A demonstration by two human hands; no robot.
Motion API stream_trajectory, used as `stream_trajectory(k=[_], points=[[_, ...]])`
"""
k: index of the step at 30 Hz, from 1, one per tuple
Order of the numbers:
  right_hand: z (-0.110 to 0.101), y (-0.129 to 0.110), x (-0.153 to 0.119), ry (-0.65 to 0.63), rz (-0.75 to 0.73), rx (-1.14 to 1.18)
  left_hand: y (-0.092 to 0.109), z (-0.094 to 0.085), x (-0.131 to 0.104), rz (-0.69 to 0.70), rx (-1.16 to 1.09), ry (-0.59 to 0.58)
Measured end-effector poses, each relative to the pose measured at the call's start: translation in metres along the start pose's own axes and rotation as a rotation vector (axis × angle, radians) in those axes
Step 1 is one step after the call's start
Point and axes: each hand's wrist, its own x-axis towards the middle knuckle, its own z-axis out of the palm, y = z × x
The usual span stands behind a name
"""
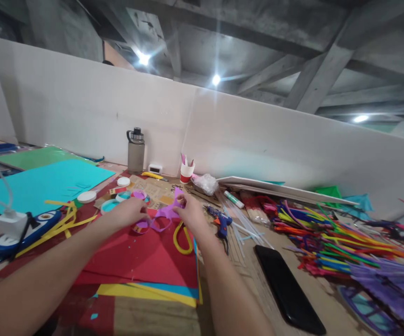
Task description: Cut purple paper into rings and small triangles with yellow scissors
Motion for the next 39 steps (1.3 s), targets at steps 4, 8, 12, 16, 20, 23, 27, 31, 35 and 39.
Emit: stream_trajectory(k=[4, 8, 12, 16, 20, 23, 27, 31, 35, 39], points=[[-0.004, 0.003, 0.001, 0.028, 0.047, 0.131, 0.014, -0.007, 0.002, 0.076, -0.209, 0.149], [0.006, -0.005, -0.001, 0.045, 0.054, 0.295, 0.033, 0.001, 0.000, 0.044, -0.592, 0.136], [0.016, -0.017, -0.007, 0.079, -0.004, 0.422, 0.041, 0.008, -0.007, 0.001, -0.675, 0.045], [0.020, -0.022, -0.011, 0.055, -0.074, 0.478, 0.043, 0.006, -0.010, -0.070, -0.750, -0.096], [0.012, -0.024, -0.008, 0.044, -0.093, 0.561, 0.037, 0.004, -0.004, -0.093, -0.916, -0.087], [0.003, -0.024, -0.007, 0.121, -0.050, 0.541, 0.031, 0.005, 0.004, -0.168, -1.094, 0.039], [0.002, -0.017, -0.009, 0.063, 0.027, 0.118, 0.026, 0.005, 0.010, -0.280, -1.332, 0.192], [0.018, -0.015, -0.015, -0.258, 0.073, -0.339, 0.023, 0.005, 0.010, -0.273, -1.382, 0.194], [0.030, -0.018, -0.016, -0.283, 0.116, -0.438, 0.021, 0.008, 0.010, -0.270, -1.367, 0.161], [0.029, -0.017, -0.014, -0.317, 0.109, -0.461, 0.021, 0.010, 0.009, -0.257, -1.348, 0.143]])
